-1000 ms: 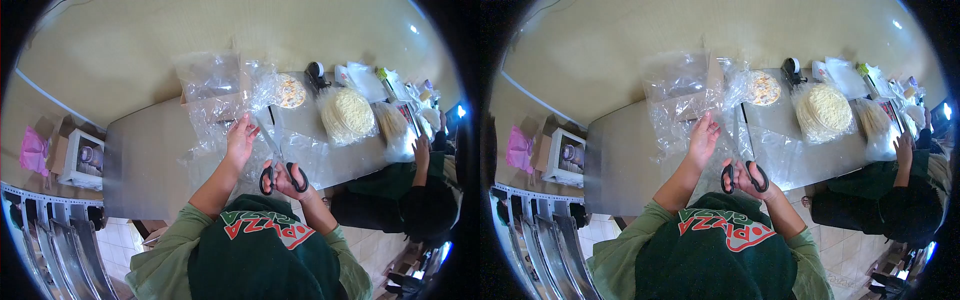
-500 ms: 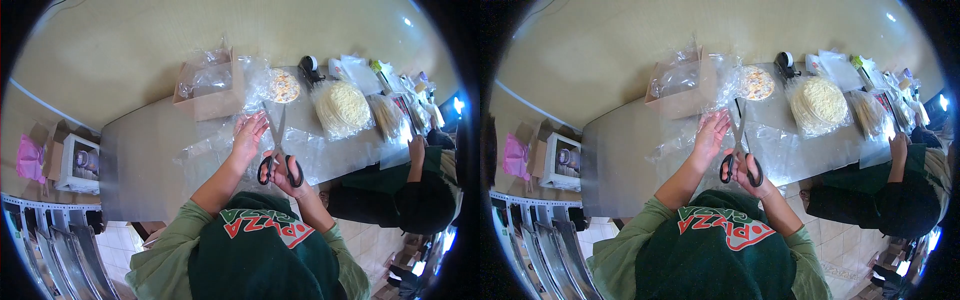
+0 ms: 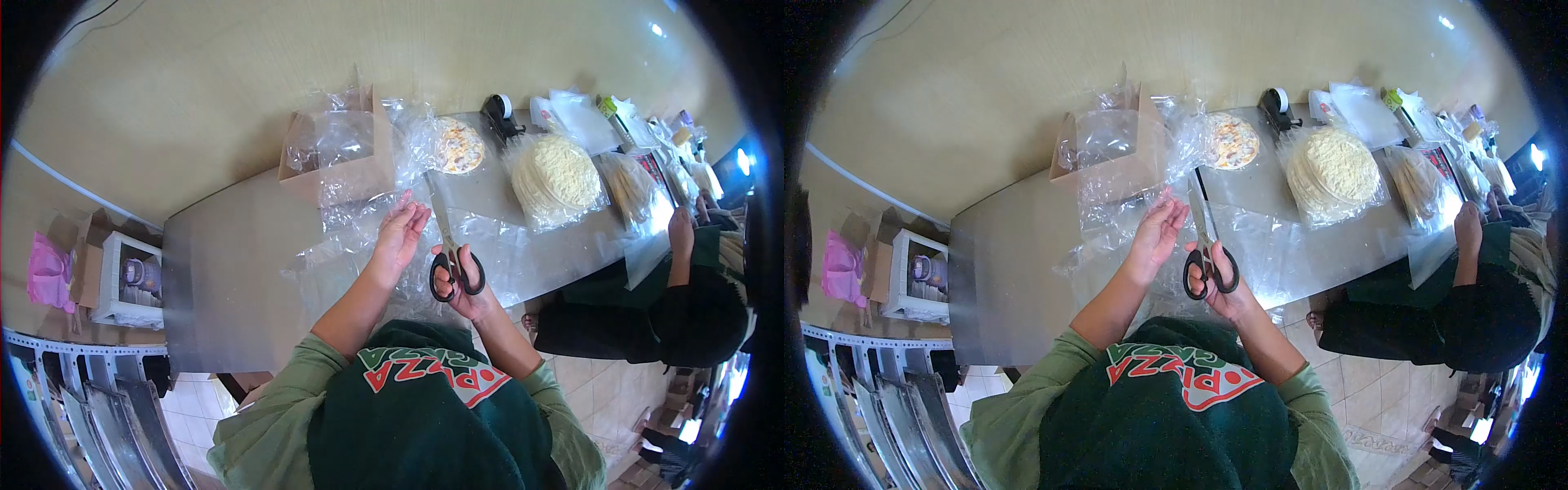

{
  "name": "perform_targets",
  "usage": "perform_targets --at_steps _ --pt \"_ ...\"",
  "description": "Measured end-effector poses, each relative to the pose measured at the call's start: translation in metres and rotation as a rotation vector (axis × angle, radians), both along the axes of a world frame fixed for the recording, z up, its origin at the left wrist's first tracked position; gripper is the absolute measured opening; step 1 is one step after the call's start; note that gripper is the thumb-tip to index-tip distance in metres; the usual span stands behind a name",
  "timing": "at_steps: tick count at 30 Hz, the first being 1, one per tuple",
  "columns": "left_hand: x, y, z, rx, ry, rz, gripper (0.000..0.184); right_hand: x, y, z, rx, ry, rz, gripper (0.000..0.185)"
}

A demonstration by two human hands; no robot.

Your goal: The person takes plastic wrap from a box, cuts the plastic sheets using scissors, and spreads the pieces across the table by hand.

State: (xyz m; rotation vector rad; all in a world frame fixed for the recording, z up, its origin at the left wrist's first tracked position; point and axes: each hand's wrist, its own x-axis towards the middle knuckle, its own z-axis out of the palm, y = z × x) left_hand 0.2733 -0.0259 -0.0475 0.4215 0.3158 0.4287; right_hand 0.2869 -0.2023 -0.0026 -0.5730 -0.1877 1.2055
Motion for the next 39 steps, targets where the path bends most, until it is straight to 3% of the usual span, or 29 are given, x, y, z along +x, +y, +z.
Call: perform_targets --at_steps 6,12,16,19,26,32,39 --pt "-0.003 0.002 0.011 0.007 -0.017 -0.062 0.039 -0.004 0.011 0.013 0.204 0.302 -0.010 0.068" --pt "-0.005 0.002 0.019 0.076 0.006 -0.114 0.041 0.006 0.018 0.009 0.133 -0.027 0.005 0.066" --pt "-0.009 0.002 0.018 0.095 -0.017 -0.133 0.045 0.018 0.022 -0.001 -0.163 -0.418 -0.018 0.060" --pt "-0.016 0.005 0.021 0.127 -0.015 -0.133 0.048 0.023 0.024 0.002 -0.241 -0.646 0.017 0.059" --pt "-0.031 0.004 0.023 0.221 -0.014 -0.151 0.052 0.028 0.040 0.005 -0.014 -0.284 0.043 0.065" --pt "-0.040 0.014 0.023 0.154 -0.033 -0.167 0.053 0.035 0.046 -0.016 0.235 0.050 0.183 0.064" --pt "-0.041 0.022 0.005 0.083 -0.131 -0.268 0.053 0.032 0.054 0.003 0.245 0.101 0.114 0.070"
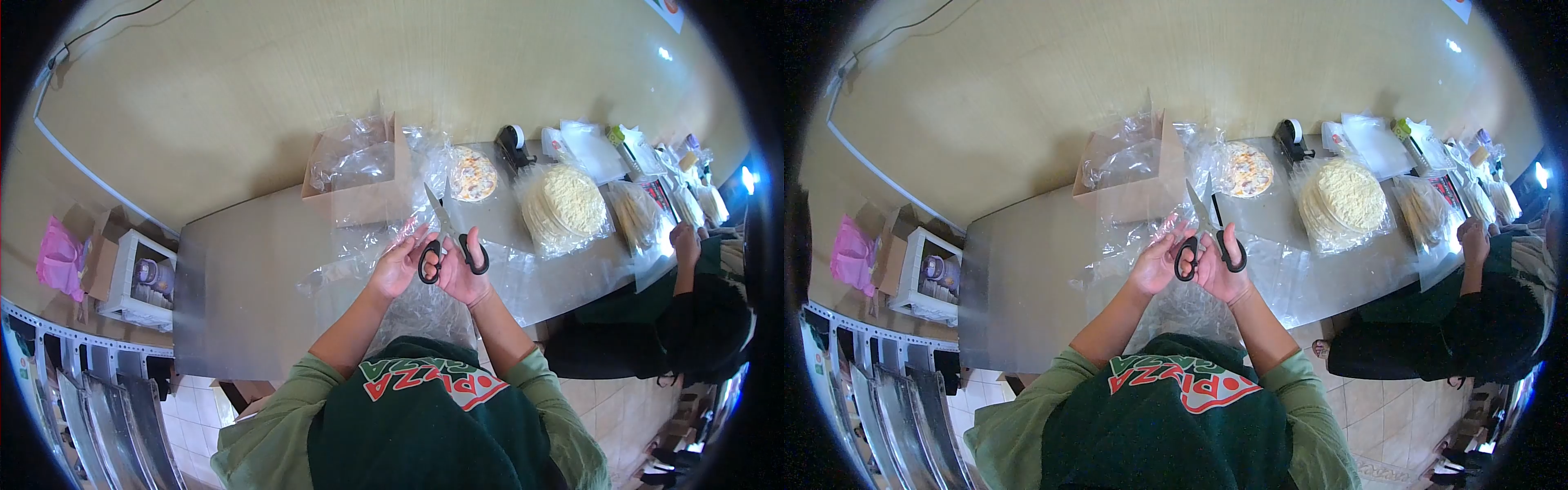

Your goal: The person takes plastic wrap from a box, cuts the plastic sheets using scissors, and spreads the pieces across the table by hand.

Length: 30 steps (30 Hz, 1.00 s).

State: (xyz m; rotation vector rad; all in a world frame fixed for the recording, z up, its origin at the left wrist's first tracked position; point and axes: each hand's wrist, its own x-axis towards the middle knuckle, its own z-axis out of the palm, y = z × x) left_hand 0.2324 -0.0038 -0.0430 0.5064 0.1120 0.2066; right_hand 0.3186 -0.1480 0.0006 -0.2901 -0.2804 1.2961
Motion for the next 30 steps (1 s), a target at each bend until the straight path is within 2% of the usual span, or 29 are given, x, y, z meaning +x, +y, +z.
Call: perform_targets --at_steps 5,10,11,14,17,19,20,21,22,24,26,28,29,30 --pt "0.002 -0.001 -0.009 0.152 -0.125 -0.034 0.051 0.002 0.011 0.003 0.020 0.072 -0.057 0.071" --pt "0.008 -0.016 -0.012 0.140 -0.024 0.047 0.053 -0.003 0.024 0.013 -0.055 0.183 -0.195 0.066" --pt "0.008 -0.018 -0.010 0.157 -0.009 0.053 0.053 -0.001 0.024 0.011 -0.101 0.086 -0.203 0.065" --pt "-0.007 -0.021 0.012 0.207 0.251 -0.192 0.057 0.006 0.024 0.005 -0.245 -0.220 -0.226 0.062" --pt "-0.038 -0.005 0.023 0.543 0.599 -0.632 0.047 0.011 0.017 0.005 -0.377 -0.487 -0.260 0.057" --pt "-0.050 0.026 0.078 0.952 0.531 -0.947 0.041 0.016 0.013 0.009 -0.383 -0.757 -0.319 0.052" --pt "-0.051 0.051 0.099 1.087 0.375 -0.726 0.039 0.017 0.011 0.012 -0.383 -0.890 -0.343 0.050" --pt "-0.047 0.073 0.118 1.202 0.220 -0.493 0.037 0.018 0.008 0.015 -0.378 -0.879 -0.314 0.040" --pt "-0.034 0.089 0.136 1.212 0.269 -0.086 0.032 0.018 0.003 0.020 -0.385 -0.996 -0.296 0.041" --pt "-0.011 0.093 0.200 1.413 0.136 0.588 0.062 0.019 -0.006 0.036 -0.387 -1.238 -0.257 0.041" --pt "0.012 0.126 0.234 1.839 0.233 0.561 0.072 0.017 -0.016 0.051 -0.321 -1.234 -0.187 0.046" --pt "0.040 0.144 0.247 1.812 -0.007 0.057 0.060 0.020 -0.026 0.069 -0.248 -1.195 -0.091 0.051" --pt "0.054 0.146 0.248 1.772 -0.133 -0.214 0.055 0.022 -0.028 0.071 -0.203 -1.167 -0.098 0.062" --pt "0.058 0.138 0.251 1.673 -0.089 -0.299 0.048 0.025 -0.032 0.077 -0.195 -1.148 -0.065 0.065"
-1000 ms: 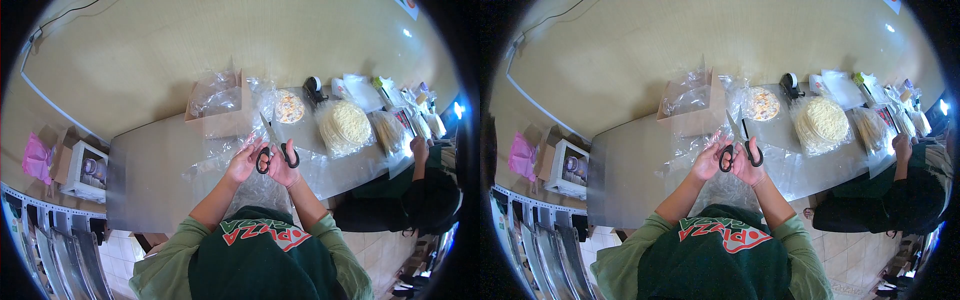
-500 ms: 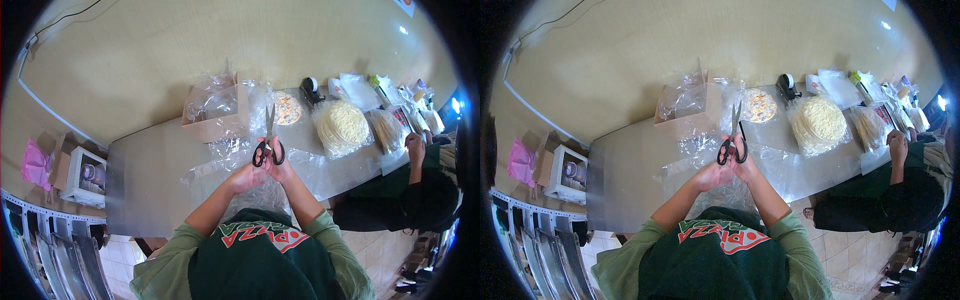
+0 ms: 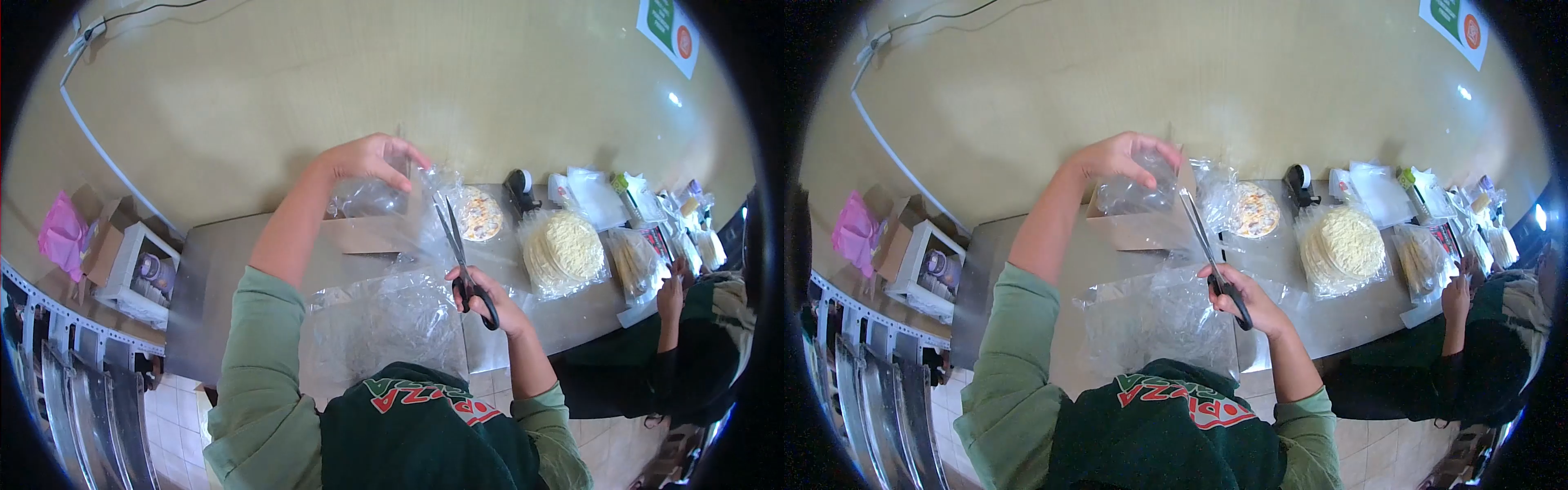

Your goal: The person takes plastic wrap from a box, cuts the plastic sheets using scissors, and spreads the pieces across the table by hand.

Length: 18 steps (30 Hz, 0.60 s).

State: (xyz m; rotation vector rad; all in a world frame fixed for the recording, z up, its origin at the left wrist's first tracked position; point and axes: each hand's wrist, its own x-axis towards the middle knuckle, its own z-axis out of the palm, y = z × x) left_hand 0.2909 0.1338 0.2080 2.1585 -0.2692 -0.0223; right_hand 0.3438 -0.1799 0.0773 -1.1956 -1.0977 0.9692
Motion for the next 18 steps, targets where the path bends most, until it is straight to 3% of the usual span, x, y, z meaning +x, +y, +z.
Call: perform_targets --at_steps 2,5,10,18 --pt "0.004 -0.021 0.000 -0.170 0.202 -0.047 0.034 0.006 -0.013 0.015 -0.021 0.055 0.044 0.070" --pt "0.010 -0.037 -0.005 -0.325 0.164 -0.050 0.021 0.018 -0.031 0.028 -0.054 0.031 0.019 0.071" --pt "0.010 -0.048 0.002 -0.360 0.211 -0.057 0.023 0.034 -0.049 0.036 -0.090 -0.026 0.024 0.068" --pt "-0.003 -0.065 0.019 -0.327 0.238 -0.037 0.026 0.034 -0.035 0.052 -0.030 0.014 0.152 0.089"
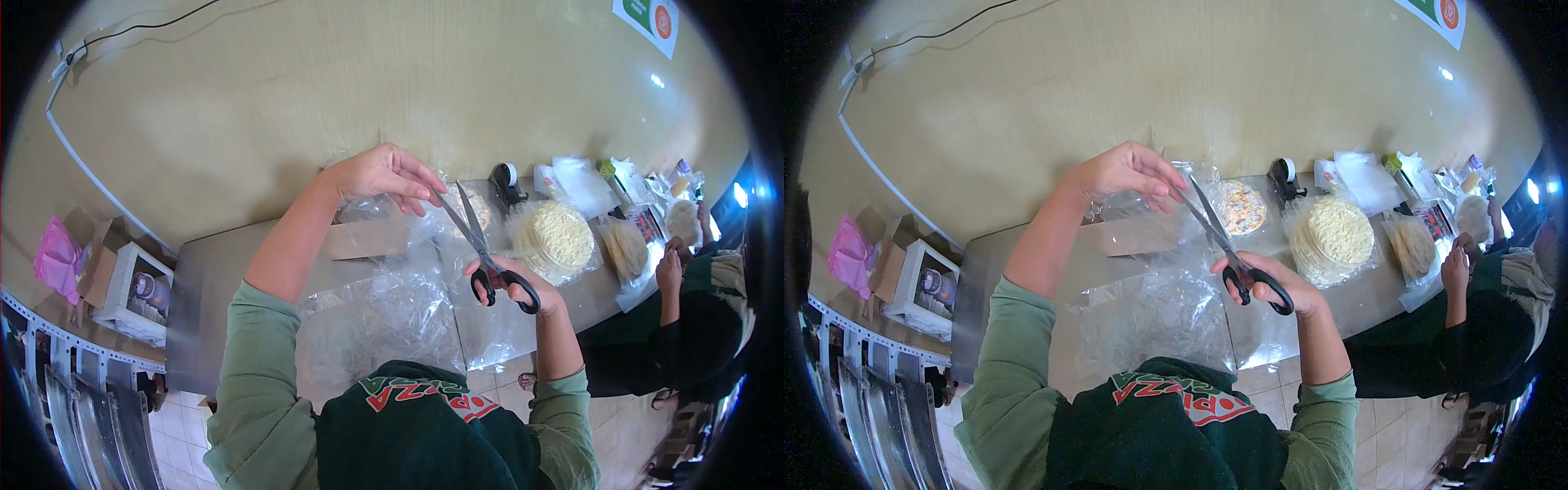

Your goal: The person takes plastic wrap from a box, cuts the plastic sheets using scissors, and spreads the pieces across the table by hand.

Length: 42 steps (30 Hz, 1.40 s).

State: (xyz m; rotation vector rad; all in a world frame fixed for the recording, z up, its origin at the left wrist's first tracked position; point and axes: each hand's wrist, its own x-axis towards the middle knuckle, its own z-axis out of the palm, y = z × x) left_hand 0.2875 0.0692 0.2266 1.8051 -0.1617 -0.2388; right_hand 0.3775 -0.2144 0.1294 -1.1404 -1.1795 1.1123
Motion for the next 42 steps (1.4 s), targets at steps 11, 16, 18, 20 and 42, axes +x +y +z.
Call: perform_targets --at_steps 11,16,18,20,42 --pt "-0.013 -0.007 -0.026 -0.039 0.029 -0.065 0.028 -0.008 0.006 -0.008 -0.029 0.070 -0.038 0.067" --pt "-0.011 -0.012 -0.038 0.013 0.114 -0.130 0.028 -0.015 0.007 -0.017 0.000 0.165 -0.041 0.069" --pt "-0.009 -0.009 -0.040 0.044 0.158 -0.124 0.027 -0.011 0.003 -0.028 -0.029 0.097 -0.100 0.071" --pt "-0.007 -0.007 -0.039 0.113 0.211 -0.133 0.025 -0.011 -0.004 -0.035 0.003 0.073 -0.210 0.073" --pt "0.056 0.169 -0.264 1.414 0.209 0.579 0.054 -0.086 -0.071 -0.251 -0.928 -0.804 -0.570 0.040"
